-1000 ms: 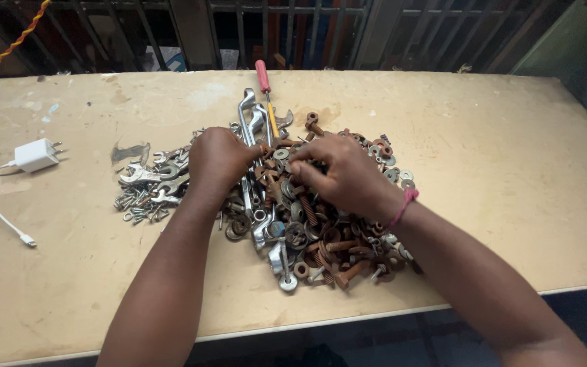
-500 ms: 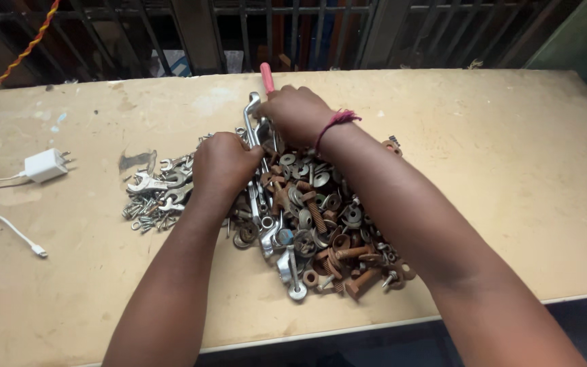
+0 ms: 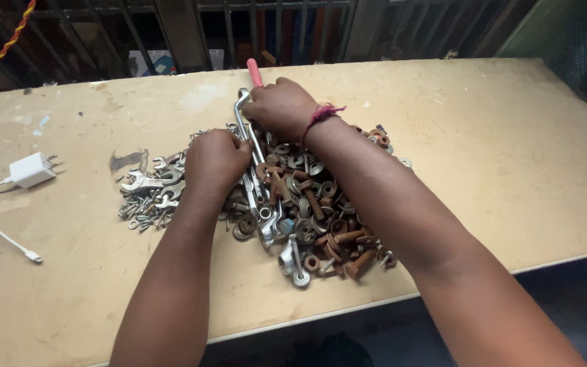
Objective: The person sorts through a large pile of rusted and clean metal hardware, including various wrenches, bolts, nuts, and washers, by hand. They select specific wrenches from the pile and arrange them into organized groups on the table workspace.
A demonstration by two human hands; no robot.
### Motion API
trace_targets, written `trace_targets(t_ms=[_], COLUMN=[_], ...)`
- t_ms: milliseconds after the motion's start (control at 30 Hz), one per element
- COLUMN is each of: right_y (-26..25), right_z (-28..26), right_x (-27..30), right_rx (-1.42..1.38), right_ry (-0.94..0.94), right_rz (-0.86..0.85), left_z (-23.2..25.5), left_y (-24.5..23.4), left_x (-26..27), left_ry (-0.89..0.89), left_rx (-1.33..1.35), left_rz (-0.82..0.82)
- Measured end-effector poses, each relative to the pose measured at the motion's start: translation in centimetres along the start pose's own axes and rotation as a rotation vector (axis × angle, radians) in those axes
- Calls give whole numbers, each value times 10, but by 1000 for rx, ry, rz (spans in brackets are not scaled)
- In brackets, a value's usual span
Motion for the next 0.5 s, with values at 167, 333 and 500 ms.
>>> trace_targets(t_ms=[167, 333, 500], right_y=[-11, -10, -8], right_z=[9, 17, 23], right_x=[15, 16, 12], right_rx=[-22, -63, -14], right_ry=[103, 176, 137], right_rz=[111, 248, 370], left_z=[6, 1, 13], left_y=[-4, 2, -2], left_x=[3, 0, 6], left_ry=[50, 132, 72], left_rx=[-3, 168, 251], left_rz=[17, 181, 18])
Point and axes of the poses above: each hand's wrist, its own x-axis away from the middle knuckle, its own y-axis out of the palm, z = x × y, the point moved 1 cm from there along -x, towards the middle knuckle, and after that the axes turned 1 degree about z, right-handed, at the moved point
